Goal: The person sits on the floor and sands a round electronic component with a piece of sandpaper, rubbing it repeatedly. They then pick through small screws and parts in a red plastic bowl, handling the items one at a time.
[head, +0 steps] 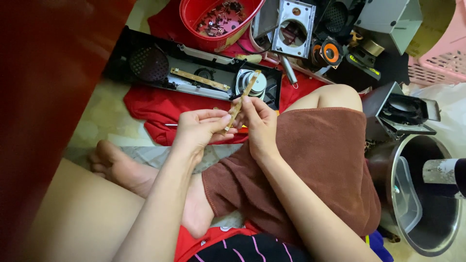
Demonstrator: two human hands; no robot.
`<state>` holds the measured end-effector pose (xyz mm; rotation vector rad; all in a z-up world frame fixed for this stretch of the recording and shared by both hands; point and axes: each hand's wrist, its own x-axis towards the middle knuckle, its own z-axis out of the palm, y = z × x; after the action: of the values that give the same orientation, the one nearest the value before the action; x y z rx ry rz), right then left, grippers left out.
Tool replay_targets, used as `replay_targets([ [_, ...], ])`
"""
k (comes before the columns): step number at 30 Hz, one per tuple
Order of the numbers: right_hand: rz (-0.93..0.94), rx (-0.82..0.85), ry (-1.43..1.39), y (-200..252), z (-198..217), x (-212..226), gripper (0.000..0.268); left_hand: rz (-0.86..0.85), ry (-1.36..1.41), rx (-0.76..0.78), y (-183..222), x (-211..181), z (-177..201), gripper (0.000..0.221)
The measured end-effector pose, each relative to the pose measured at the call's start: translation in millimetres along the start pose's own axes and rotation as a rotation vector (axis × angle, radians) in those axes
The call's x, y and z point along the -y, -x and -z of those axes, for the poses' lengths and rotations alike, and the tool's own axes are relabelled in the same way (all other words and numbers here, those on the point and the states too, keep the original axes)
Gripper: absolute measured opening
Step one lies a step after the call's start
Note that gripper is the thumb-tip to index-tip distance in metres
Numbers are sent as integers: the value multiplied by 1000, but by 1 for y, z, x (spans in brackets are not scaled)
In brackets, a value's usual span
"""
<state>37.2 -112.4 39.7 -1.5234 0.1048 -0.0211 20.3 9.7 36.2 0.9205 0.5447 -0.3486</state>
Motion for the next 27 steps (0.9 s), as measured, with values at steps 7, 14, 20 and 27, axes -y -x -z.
replay_targets([
  [7, 80, 20, 133, 2, -1, -1, 21, 43, -101, 49, -4, 4, 2, 41],
  [14, 39, 96, -30, 2, 2, -3, 23, 47, -34, 69, 0, 0, 0, 47],
  [20, -85, 181, -234, -1, 6, -1, 23, 51, 6, 76, -4, 5, 5, 51],
  [27, -234, 113, -359, -1, 9, 0, 18, 86, 39, 65, -5, 3, 6, 42],
])
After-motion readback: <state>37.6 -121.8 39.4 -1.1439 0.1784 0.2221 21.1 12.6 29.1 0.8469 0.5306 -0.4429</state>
